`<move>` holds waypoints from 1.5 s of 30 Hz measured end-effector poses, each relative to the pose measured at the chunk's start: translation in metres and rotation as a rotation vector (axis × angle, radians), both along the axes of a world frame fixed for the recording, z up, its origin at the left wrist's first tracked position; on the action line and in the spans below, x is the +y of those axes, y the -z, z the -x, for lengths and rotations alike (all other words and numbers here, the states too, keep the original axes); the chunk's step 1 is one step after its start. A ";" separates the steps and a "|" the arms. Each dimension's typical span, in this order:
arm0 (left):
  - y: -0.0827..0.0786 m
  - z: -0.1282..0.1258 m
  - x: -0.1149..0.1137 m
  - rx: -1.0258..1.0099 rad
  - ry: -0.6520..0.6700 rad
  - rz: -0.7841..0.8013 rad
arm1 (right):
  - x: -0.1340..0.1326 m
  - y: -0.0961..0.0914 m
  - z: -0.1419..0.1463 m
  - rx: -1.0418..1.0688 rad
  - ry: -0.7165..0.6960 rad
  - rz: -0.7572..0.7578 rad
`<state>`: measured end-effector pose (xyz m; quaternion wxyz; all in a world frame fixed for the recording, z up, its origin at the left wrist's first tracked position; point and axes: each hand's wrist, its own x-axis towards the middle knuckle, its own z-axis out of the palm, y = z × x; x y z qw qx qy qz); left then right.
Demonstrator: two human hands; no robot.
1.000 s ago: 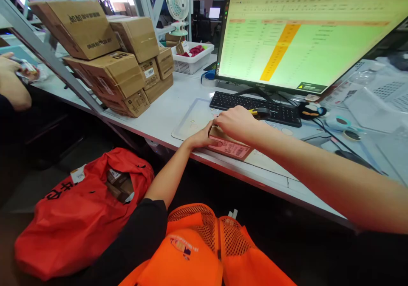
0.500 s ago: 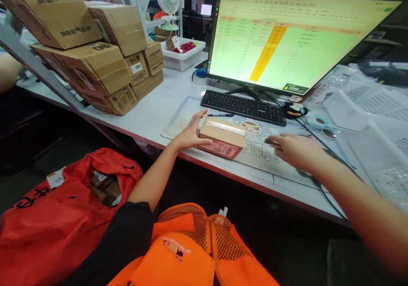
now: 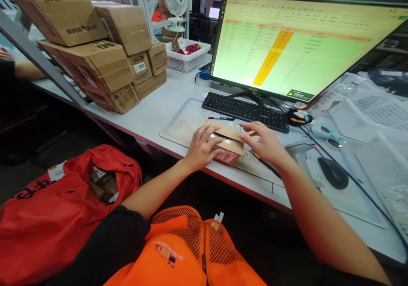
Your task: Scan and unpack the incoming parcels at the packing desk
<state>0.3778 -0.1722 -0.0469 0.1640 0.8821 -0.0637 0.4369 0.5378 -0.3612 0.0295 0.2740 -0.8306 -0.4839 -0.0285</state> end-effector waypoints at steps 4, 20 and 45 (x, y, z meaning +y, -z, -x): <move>-0.002 0.004 -0.003 0.030 -0.005 0.015 | 0.033 -0.006 0.007 -0.110 -0.110 0.154; -0.103 -0.010 0.009 0.625 0.082 -0.271 | 0.057 0.004 -0.041 0.429 0.054 0.112; -0.140 -0.008 0.048 0.842 0.420 0.043 | 0.004 -0.034 0.024 -0.215 -0.401 0.032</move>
